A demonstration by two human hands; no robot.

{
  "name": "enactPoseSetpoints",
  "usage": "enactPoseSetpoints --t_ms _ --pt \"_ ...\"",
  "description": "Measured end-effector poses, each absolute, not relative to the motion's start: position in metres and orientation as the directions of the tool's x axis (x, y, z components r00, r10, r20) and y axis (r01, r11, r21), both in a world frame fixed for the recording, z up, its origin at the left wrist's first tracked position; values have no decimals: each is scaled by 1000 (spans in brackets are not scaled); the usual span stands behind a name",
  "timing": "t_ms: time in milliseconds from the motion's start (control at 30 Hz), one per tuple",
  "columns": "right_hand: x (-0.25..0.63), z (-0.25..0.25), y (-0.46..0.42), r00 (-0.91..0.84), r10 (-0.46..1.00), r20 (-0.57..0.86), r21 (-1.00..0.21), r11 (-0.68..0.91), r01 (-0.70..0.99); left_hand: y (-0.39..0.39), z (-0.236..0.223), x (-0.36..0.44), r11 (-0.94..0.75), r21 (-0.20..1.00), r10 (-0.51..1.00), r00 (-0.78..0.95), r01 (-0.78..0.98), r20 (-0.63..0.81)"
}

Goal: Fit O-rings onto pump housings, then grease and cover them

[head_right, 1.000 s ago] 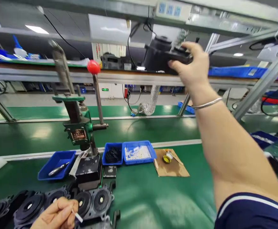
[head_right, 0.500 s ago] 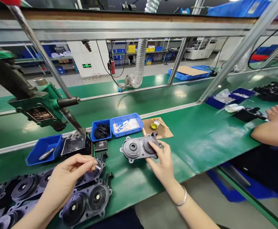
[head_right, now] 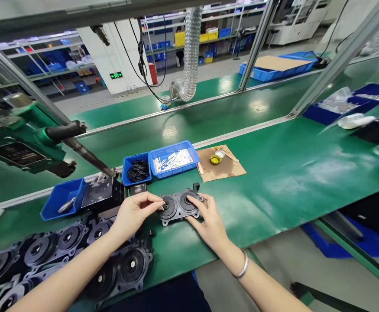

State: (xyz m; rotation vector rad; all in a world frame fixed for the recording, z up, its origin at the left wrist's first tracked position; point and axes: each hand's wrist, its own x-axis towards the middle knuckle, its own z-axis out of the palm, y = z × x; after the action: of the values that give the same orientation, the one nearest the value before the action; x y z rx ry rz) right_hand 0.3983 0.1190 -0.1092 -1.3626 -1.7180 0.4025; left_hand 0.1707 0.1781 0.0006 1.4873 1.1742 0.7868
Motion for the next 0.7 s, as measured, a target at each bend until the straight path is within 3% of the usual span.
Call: enactPoseSetpoints --t_ms 333,533,700 --pt "399 -107 120 -22 915 404 -713 330 619 186 1 177 91 977 948 284 191 -144" --pt "400 -107 120 -33 917 397 -714 331 617 186 -6 178 -106 901 940 337 422 -48" --pt "400 -106 120 -31 925 380 -720 316 618 187 -8 174 -224 856 931 363 465 46"
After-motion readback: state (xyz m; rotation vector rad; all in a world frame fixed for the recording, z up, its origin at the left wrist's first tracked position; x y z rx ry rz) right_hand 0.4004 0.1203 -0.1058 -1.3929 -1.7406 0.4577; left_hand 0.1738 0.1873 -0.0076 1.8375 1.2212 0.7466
